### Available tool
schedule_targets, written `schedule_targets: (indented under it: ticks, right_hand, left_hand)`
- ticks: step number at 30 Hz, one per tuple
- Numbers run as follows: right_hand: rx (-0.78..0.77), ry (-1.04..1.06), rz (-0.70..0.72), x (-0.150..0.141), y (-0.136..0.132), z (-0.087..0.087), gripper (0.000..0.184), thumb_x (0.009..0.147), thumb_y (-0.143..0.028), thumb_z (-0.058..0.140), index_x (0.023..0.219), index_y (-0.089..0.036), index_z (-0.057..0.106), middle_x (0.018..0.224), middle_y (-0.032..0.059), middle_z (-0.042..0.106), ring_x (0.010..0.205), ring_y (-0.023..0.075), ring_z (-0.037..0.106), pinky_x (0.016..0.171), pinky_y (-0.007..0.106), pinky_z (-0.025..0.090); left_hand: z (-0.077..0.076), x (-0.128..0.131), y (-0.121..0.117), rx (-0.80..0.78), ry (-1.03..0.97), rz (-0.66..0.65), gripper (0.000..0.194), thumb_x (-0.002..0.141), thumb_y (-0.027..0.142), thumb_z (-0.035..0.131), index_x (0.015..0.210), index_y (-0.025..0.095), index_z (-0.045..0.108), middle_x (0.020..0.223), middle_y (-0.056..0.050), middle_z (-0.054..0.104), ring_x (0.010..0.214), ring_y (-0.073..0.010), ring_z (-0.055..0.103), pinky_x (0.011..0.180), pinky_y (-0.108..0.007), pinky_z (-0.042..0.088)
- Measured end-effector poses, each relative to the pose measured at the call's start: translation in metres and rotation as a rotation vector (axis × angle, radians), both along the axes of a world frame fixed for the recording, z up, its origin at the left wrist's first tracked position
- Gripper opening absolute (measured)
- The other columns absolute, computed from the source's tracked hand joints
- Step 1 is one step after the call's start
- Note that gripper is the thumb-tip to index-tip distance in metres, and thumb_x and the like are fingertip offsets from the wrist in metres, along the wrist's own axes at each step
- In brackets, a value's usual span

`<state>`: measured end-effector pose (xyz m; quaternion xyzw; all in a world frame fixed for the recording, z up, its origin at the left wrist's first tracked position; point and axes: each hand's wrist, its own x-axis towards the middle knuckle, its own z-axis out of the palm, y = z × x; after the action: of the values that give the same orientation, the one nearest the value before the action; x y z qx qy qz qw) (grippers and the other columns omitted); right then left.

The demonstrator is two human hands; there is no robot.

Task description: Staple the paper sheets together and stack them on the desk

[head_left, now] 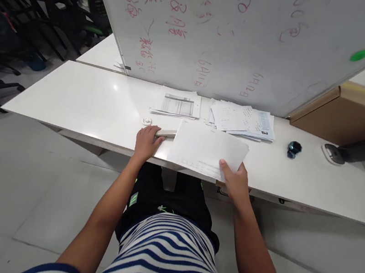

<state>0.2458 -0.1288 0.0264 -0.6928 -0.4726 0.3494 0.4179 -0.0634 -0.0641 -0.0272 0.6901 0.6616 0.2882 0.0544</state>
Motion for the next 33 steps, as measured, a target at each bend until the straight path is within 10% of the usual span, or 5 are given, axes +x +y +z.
schedule_targets:
  ticks: [6,15,22,29,33]
  right_hand:
    - [0.111,0.103,0.138,-0.033,0.114,0.012,0.049,0.073,-0.039,0.064,0.115,-0.016,0.059,0.111,0.0113,0.067,0.095,0.0224,0.064,0.085,0.035,0.049]
    - [-0.047,-0.048,0.215,-0.108,0.249,-0.014,0.038,0.070,-0.025,0.061,0.104,-0.008,0.063,0.093,0.0110,0.068,0.077,0.0173,0.062,0.070,0.027,0.049]
    - [-0.090,-0.279,0.273,-0.125,0.265,-0.024,0.028,0.067,-0.024,0.063,0.090,-0.008,0.065,0.083,0.0128,0.066,0.078,0.0245,0.061,0.072,0.034,0.047]
    - [0.092,-0.551,0.203,-0.126,0.248,-0.019,0.073,0.077,-0.038,0.056,0.140,-0.013,0.029,0.131,0.0205,0.048,0.115,0.0324,0.048,0.092,0.045,0.040]
    - [0.179,-0.720,0.235,-0.102,0.232,-0.020,0.062,0.082,-0.042,0.050,0.137,-0.017,0.033,0.149,0.0188,0.025,0.134,0.0330,0.024,0.102,0.051,0.028]
  left_hand:
    - [0.006,0.002,-0.003,-0.019,0.003,0.000,0.040,0.083,0.045,0.058,0.117,0.025,0.055,0.124,-0.008,0.060,0.121,-0.0278,0.048,0.105,-0.045,0.031]
    - [0.010,0.004,-0.003,0.002,-0.030,0.024,0.027,0.093,0.043,0.043,0.105,0.024,0.060,0.111,-0.004,0.065,0.111,-0.0213,0.054,0.101,-0.039,0.034]
    - [0.011,0.003,-0.004,-0.004,-0.029,0.038,0.031,0.097,0.033,0.031,0.102,0.024,0.060,0.111,-0.003,0.065,0.107,-0.0194,0.055,0.098,-0.038,0.036]
    - [0.010,0.003,-0.003,-0.007,-0.041,0.034,0.031,0.097,0.033,0.031,0.102,0.025,0.060,0.109,-0.003,0.066,0.107,-0.0198,0.056,0.099,-0.038,0.036]
    - [0.011,0.003,-0.004,-0.009,-0.046,0.037,0.032,0.097,0.033,0.030,0.101,0.025,0.061,0.108,-0.004,0.066,0.105,-0.0201,0.056,0.099,-0.039,0.036]
